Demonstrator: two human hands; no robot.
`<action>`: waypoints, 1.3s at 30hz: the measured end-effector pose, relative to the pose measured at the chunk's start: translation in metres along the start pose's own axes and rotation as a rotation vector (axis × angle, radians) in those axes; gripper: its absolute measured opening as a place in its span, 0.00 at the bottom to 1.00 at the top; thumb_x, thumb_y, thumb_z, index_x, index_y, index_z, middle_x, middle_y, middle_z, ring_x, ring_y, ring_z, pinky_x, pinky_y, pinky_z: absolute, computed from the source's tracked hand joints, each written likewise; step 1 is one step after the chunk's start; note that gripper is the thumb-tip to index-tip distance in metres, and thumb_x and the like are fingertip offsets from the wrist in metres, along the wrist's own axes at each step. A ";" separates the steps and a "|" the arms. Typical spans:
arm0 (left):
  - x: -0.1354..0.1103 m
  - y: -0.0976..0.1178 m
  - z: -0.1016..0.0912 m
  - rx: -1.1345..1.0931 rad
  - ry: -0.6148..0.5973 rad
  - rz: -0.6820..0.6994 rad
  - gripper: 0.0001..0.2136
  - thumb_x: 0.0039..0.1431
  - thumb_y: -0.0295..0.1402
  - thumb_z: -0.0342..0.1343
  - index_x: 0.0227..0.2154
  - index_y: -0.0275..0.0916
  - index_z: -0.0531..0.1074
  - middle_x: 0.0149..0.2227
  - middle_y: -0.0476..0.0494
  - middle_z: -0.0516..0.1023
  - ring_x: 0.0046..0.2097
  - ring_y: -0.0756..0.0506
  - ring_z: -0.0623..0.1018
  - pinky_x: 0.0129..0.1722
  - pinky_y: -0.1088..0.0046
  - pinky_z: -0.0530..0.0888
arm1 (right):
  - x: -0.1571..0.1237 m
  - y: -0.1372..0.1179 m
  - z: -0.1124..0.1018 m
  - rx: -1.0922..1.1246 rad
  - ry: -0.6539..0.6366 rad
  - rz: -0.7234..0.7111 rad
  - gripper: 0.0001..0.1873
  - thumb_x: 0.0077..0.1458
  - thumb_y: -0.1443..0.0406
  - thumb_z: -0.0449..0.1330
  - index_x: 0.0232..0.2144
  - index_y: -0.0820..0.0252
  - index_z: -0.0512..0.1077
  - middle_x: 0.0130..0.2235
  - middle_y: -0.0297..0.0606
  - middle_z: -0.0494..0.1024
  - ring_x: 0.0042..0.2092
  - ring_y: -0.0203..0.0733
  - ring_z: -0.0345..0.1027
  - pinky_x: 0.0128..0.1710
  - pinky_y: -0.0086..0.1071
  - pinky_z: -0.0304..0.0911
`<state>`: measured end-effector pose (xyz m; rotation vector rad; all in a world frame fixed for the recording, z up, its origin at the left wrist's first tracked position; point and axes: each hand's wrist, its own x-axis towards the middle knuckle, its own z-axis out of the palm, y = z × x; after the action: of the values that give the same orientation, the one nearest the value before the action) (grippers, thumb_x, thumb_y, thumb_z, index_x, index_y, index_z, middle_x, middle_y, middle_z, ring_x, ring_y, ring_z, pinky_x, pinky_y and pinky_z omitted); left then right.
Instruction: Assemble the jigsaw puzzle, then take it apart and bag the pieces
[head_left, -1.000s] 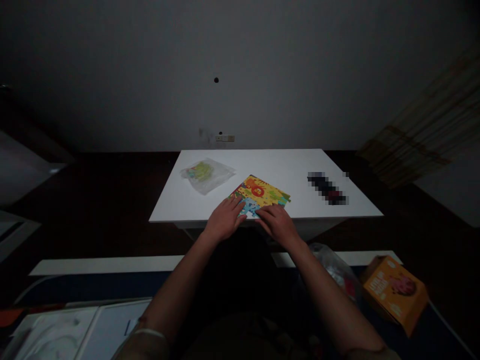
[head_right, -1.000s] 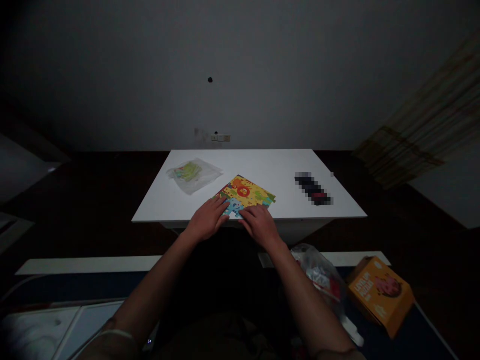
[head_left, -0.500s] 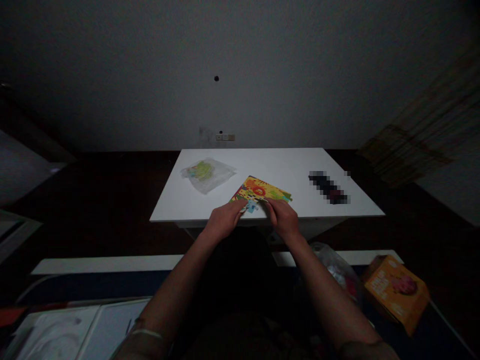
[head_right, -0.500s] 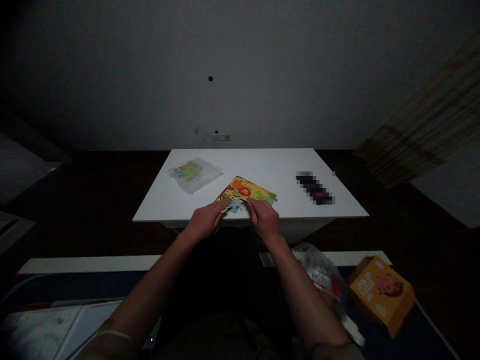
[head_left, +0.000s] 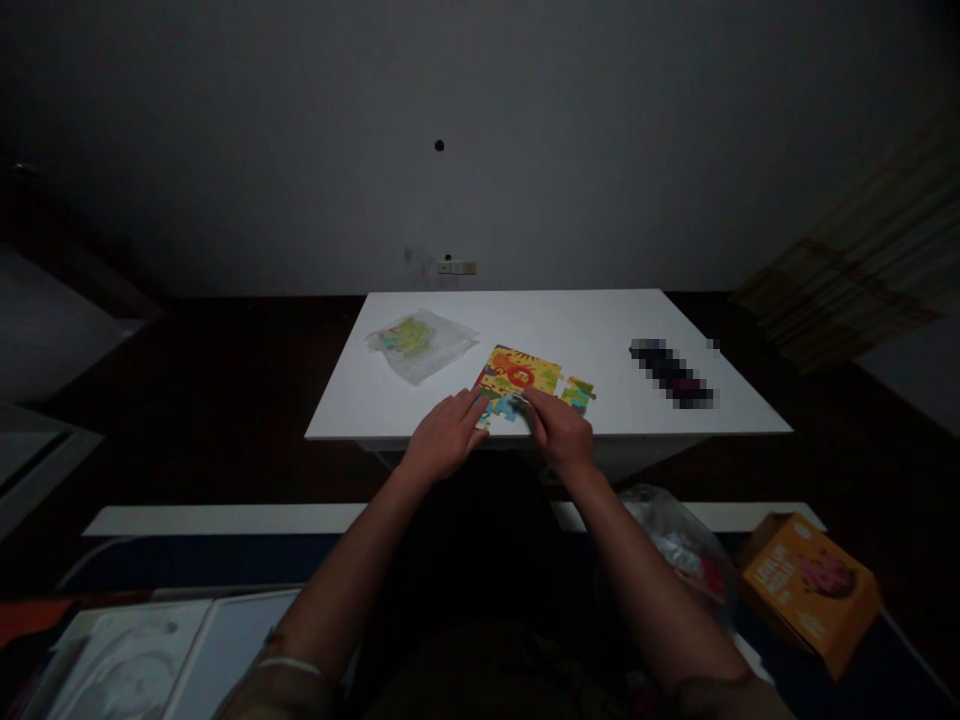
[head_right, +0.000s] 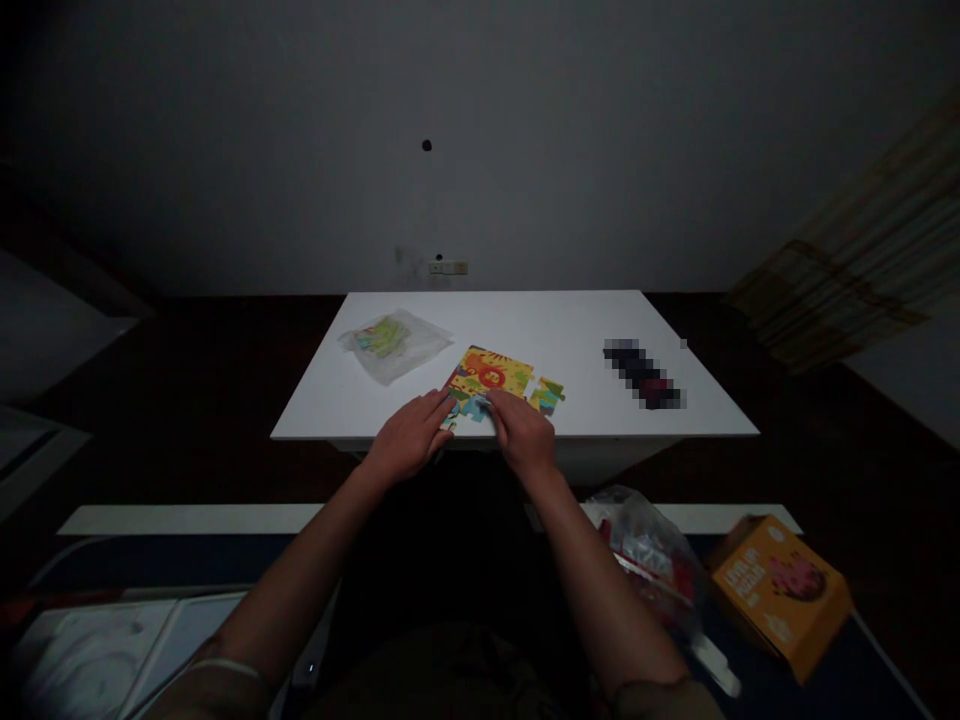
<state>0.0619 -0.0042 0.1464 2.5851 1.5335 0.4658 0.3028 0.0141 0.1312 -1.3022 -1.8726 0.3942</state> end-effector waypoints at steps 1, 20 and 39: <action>-0.002 0.001 0.002 0.008 -0.003 0.011 0.27 0.68 0.43 0.51 0.68 0.48 0.57 0.71 0.39 0.57 0.70 0.37 0.60 0.70 0.54 0.58 | 0.000 -0.001 0.001 0.015 -0.030 -0.031 0.16 0.66 0.61 0.55 0.53 0.44 0.76 0.59 0.34 0.75 0.62 0.53 0.67 0.63 0.55 0.61; 0.020 -0.008 -0.001 -0.324 0.131 -0.032 0.19 0.72 0.37 0.45 0.62 0.43 0.67 0.63 0.42 0.72 0.64 0.43 0.71 0.65 0.61 0.69 | -0.005 0.013 -0.008 -0.096 -0.211 -0.397 0.18 0.63 0.63 0.60 0.55 0.48 0.74 0.58 0.40 0.75 0.58 0.53 0.71 0.59 0.53 0.68; 0.015 0.003 0.017 -0.029 0.047 0.161 0.30 0.67 0.48 0.53 0.67 0.40 0.59 0.68 0.33 0.62 0.70 0.36 0.61 0.70 0.55 0.60 | -0.008 0.019 -0.018 0.038 0.262 -0.013 0.16 0.66 0.60 0.53 0.52 0.50 0.75 0.48 0.44 0.81 0.48 0.53 0.78 0.48 0.47 0.75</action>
<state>0.0768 0.0085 0.1345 2.7050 1.3270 0.5630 0.3301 0.0116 0.1267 -1.2510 -1.6460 0.2382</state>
